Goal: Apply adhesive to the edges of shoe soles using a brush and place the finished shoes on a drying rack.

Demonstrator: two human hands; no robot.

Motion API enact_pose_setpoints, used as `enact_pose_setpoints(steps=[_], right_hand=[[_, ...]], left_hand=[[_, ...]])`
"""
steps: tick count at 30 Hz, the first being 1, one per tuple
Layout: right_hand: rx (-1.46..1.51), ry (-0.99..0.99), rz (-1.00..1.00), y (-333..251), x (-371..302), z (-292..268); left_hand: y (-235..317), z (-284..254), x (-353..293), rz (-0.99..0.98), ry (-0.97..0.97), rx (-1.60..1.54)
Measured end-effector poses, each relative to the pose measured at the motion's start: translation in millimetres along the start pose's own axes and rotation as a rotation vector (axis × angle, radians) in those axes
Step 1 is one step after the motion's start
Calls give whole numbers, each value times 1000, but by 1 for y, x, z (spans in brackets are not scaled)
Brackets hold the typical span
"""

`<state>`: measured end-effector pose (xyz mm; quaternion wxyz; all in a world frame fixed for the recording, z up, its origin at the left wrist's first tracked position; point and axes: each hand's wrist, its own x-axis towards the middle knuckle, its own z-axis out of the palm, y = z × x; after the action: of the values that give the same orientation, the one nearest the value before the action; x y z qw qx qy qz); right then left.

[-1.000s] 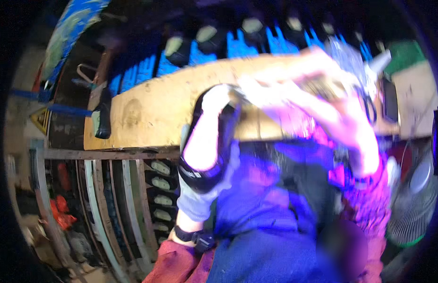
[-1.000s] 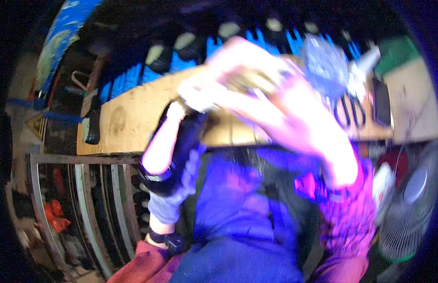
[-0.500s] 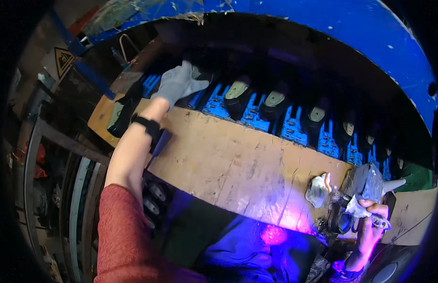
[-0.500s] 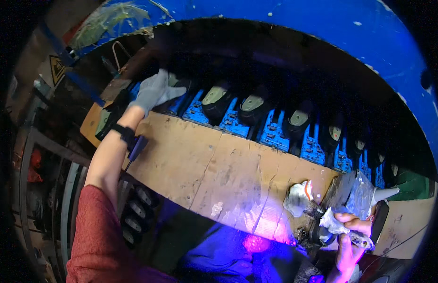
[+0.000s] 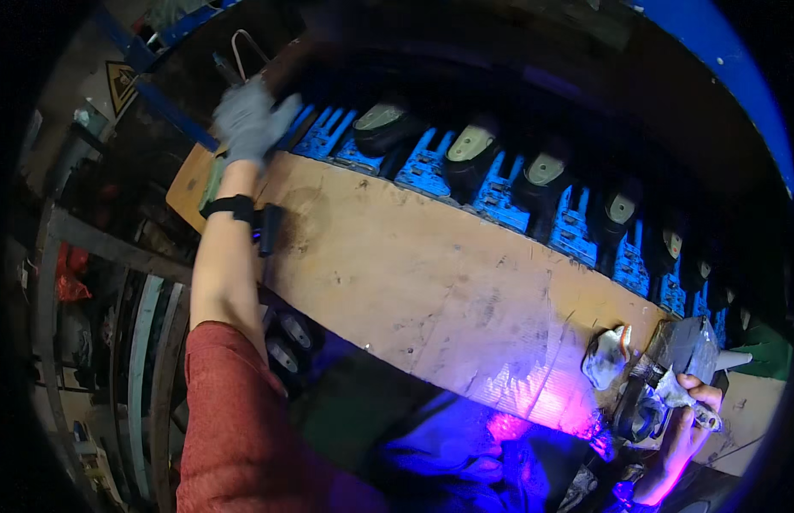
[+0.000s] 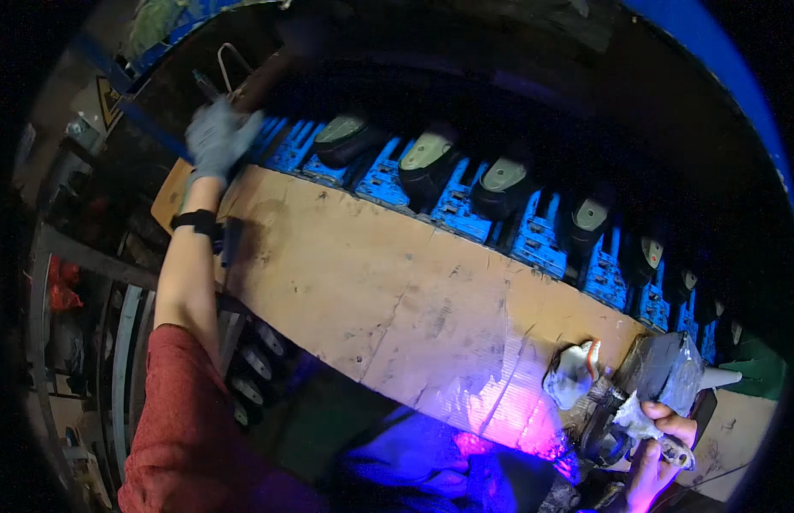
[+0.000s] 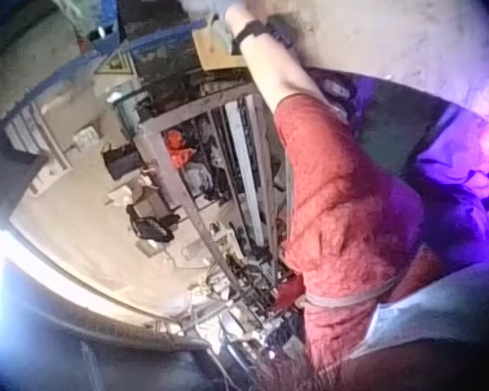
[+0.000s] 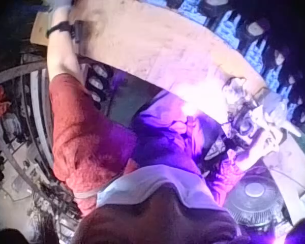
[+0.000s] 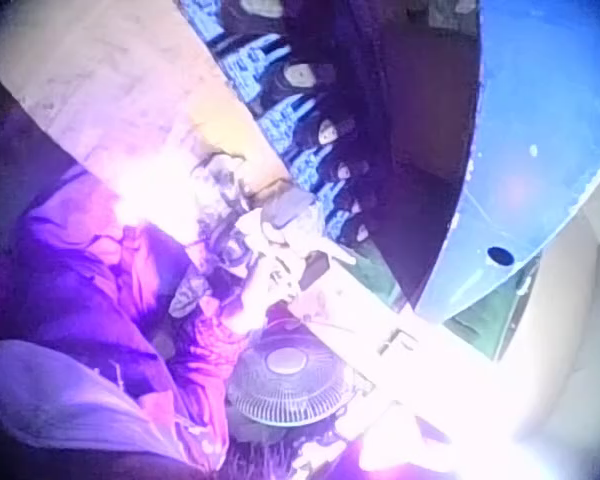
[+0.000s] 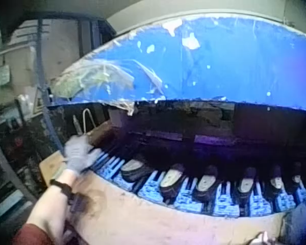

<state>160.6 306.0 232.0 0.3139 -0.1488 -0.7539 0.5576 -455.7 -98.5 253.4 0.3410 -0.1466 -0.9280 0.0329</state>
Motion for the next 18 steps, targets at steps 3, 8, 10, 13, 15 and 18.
enact_pose_setpoints(steps=[3, 8, 10, 13, 15, 18], right_hand=[[28, 64, 32, -1, -10, 1], [-192, 341, 285, -6, -40, -17], [-426, 336, 205, -9, -52, -31], [-361, 347, 107, -2, -62, -34], [-376, 300, 29, 5, -65, -31], [-506, 132, 0, 12, -66, -29]], left_hand=[[-92, 11, -42, -311, -278, -293], [-69, 12, -84, -244, -563, -88], [-14, -20, -100, -132, -527, -127], [54, -92, -133, -133, -611, -25], [93, -128, -157, -68, -695, -106], [130, -163, -178, 43, -869, -189]])
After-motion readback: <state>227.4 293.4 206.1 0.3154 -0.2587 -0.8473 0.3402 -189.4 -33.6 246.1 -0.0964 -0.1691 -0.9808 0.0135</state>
